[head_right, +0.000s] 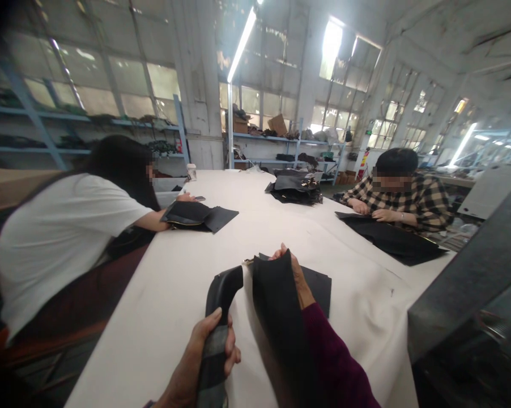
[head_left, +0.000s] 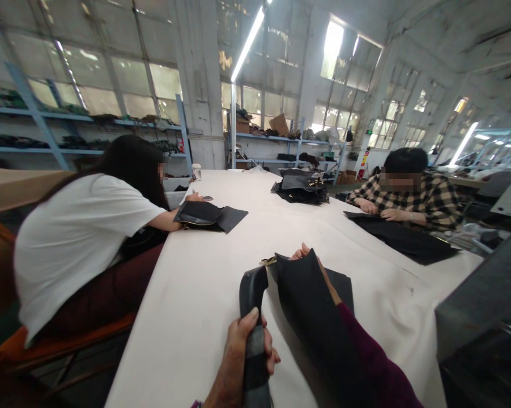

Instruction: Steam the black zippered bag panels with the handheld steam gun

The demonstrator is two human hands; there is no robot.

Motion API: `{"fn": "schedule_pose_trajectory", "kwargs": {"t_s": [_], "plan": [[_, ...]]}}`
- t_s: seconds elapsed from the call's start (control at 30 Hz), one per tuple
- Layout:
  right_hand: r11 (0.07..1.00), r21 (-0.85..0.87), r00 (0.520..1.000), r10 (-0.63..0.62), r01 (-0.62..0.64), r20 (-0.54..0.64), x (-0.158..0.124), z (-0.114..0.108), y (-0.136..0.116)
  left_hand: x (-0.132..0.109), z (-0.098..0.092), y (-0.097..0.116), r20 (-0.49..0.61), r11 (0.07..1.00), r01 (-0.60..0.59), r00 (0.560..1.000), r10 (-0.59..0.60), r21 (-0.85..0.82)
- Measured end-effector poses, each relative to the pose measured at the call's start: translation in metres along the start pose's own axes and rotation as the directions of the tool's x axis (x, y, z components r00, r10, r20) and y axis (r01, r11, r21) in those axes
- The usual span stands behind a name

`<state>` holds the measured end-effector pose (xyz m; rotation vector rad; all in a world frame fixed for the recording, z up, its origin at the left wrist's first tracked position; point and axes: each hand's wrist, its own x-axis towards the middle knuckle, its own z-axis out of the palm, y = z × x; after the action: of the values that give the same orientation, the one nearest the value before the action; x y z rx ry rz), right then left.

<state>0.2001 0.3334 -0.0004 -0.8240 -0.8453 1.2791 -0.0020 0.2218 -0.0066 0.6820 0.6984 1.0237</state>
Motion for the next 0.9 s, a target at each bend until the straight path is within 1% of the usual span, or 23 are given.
{"fn": "schedule_pose_trajectory", "kwargs": {"t_s": [0.1,0.17,0.2,0.27,0.3,0.33,0.37,0.4,0.43,0.5,0.53,0.6,0.67,0.7,0.73,0.77,0.8,0.83,0.9], "plan": [[0.996,0.012,0.996,0.084,-0.084,-0.025,0.000,-0.020,-0.004,-0.001,-0.001,0.004,-0.051,0.994,0.028,0.998,-0.023,0.104],[0.994,0.007,0.993,0.113,-0.112,-0.044,-0.014,-0.029,-0.017,-0.003,-0.001,0.006,-0.066,0.988,0.039,0.997,-0.030,0.147],[0.992,-0.009,0.991,0.121,-0.122,-0.051,-0.025,-0.030,-0.024,-0.003,-0.001,0.007,-0.073,0.987,0.037,0.997,-0.026,0.158],[0.988,-0.119,0.994,0.089,-0.096,-0.061,-0.056,-0.022,-0.039,-0.006,0.001,0.008,-0.077,0.987,0.024,0.997,-0.011,0.161],[0.972,-0.228,0.997,0.054,-0.064,-0.052,-0.075,-0.013,-0.045,-0.007,0.002,0.008,-0.074,0.988,0.015,0.997,-0.003,0.156],[0.928,-0.372,0.999,-0.015,0.004,-0.028,-0.096,-0.002,-0.048,-0.009,0.003,0.009,-0.065,0.989,0.005,0.998,0.005,0.149],[0.840,-0.538,0.997,-0.074,0.077,0.026,-0.117,0.011,-0.049,-0.011,0.003,0.009,-0.051,0.990,-0.006,0.999,0.013,0.142],[0.711,-0.693,0.993,-0.058,0.116,0.106,-0.138,0.024,-0.046,-0.013,0.004,0.009,-0.035,0.990,-0.016,0.999,0.021,0.137],[0.574,-0.799,0.983,-0.066,0.177,0.171,-0.158,0.037,-0.041,-0.014,0.004,0.009,-0.019,0.991,-0.029,0.999,0.031,0.132],[0.308,-0.889,0.940,-0.085,0.339,0.329,-0.187,0.057,-0.023,-0.017,0.003,0.009,0.018,0.990,-0.052,0.999,0.050,0.128],[0.208,-0.893,0.917,-0.093,0.399,0.388,-0.196,0.063,-0.012,-0.017,0.002,0.009,0.036,0.990,-0.063,0.998,0.059,0.127],[0.061,-0.894,0.893,-0.122,0.443,0.434,-0.203,0.068,0.009,-0.017,0.001,0.010,0.061,0.989,-0.089,0.995,0.082,0.120],[-0.040,-0.915,0.901,-0.158,0.402,0.403,-0.200,0.065,0.024,-0.017,0.000,0.011,0.070,0.988,-0.118,0.991,0.112,0.095],[-0.074,-0.925,0.910,-0.168,0.372,0.379,-0.196,0.061,0.027,-0.017,0.001,0.011,0.071,0.988,-0.131,0.990,0.125,0.076],[-0.093,-0.935,0.919,-0.177,0.342,0.353,-0.192,0.058,0.026,-0.016,0.001,0.011,0.071,0.989,-0.140,0.988,0.135,0.055],[-0.093,-0.944,0.926,-0.186,0.316,0.328,-0.188,0.054,0.021,-0.016,0.001,0.012,0.070,0.989,-0.145,0.987,0.142,0.035],[-0.073,-0.953,0.932,-0.197,0.295,0.303,-0.185,0.052,0.011,-0.016,0.001,0.012,0.068,0.989,-0.149,0.987,0.148,0.016],[-0.035,-0.961,0.938,-0.210,0.274,0.275,-0.181,0.050,-0.002,-0.016,0.001,0.012,0.066,0.988,-0.152,0.986,0.151,0.000],[0.086,-0.967,0.950,-0.228,0.238,0.213,-0.172,0.050,-0.037,-0.016,0.001,0.011,0.057,0.988,-0.155,0.986,0.157,-0.025]]}}
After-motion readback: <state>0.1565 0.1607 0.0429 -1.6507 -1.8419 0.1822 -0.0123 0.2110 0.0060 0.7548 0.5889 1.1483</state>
